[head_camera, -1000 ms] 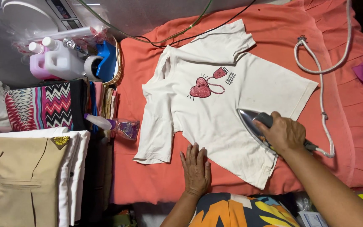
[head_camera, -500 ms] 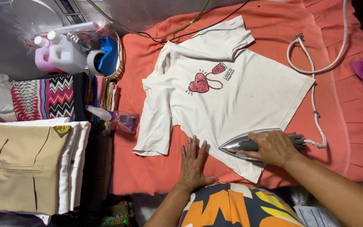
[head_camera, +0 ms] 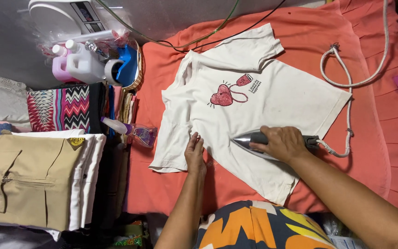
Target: Ironing a white t-shirt and folding a tan shirt.
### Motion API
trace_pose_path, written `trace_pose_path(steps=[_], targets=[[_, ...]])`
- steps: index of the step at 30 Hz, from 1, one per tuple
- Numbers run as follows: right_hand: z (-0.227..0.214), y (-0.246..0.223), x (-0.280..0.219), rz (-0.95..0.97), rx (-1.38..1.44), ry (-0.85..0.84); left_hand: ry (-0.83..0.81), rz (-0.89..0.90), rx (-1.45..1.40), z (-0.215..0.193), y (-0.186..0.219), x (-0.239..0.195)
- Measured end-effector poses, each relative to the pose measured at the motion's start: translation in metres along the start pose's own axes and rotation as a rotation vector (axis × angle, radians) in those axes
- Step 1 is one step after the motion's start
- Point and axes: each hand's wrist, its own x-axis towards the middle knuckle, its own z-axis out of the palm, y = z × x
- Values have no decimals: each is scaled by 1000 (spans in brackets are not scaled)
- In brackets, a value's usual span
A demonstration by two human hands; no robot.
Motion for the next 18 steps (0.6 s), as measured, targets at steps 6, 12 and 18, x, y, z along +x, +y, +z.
trace_pose_path(steps=[6, 12, 18], targets=[[14, -24, 25, 210, 165, 49, 82, 10, -420, -3, -7, 10], [15, -55, 11, 126, 184, -30, 95, -113, -276, -6, -8, 18], [11, -54, 34, 154, 196, 2, 171, 129, 74, 0, -8, 10]])
